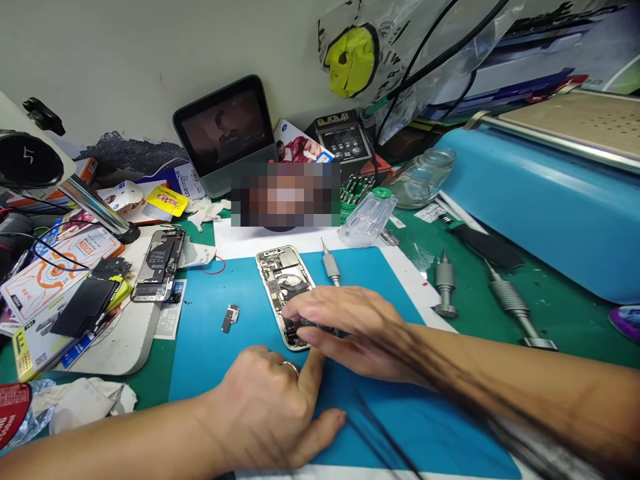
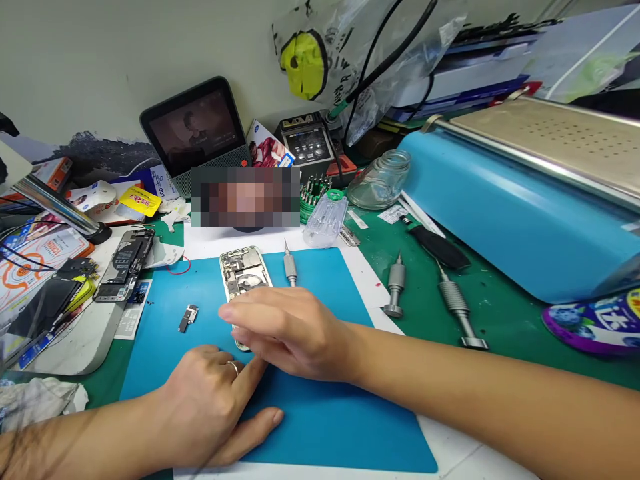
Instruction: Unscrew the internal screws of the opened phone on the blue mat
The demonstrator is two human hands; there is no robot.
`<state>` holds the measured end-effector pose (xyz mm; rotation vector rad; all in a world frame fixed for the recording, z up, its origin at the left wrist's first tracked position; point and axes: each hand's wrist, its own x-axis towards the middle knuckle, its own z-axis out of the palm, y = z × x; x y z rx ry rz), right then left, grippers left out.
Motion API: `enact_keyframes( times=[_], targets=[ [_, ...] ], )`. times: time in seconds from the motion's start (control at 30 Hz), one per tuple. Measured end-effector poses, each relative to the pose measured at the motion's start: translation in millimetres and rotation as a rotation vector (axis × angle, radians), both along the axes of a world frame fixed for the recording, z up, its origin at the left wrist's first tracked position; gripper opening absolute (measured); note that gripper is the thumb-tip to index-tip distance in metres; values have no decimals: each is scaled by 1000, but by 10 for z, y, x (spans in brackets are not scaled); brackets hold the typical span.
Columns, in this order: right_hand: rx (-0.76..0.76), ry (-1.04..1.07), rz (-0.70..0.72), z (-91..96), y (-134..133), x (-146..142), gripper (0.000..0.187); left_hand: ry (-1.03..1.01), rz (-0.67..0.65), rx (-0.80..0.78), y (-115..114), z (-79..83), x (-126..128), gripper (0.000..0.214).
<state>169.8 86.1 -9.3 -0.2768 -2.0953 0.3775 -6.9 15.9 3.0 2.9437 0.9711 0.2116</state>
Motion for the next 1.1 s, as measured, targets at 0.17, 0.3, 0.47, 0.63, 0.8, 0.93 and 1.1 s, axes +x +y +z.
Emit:
enact_keyframes(
  times=[0.17,0.3,0.47,0.63,0.8,0.93,1.1],
  targets=[
    [-66,14,-21,28,-12,27,49,-11,6,19,-8,-1,4,46],
    [-40,32,31,15,17,28,51,-13,6,21,1,-5,2,45],
    [-109,2,-42,41,18,27,49,4,2,6,7,-3,1,49],
    [-69,4,-17,43,20,21,52,-13,5,32,-4,-18,5,43],
    [-24,40,19,-8,37,-15,64,-12,12,36,-6,-32,3,37],
    [-50,40,6,-14,19,-7,57,-12,15,42,-2,-25,-1,35],
    [-91,6,-47,-8,12,-4,48,-19,13,50,-16,-14,-6,30]
  ],
)
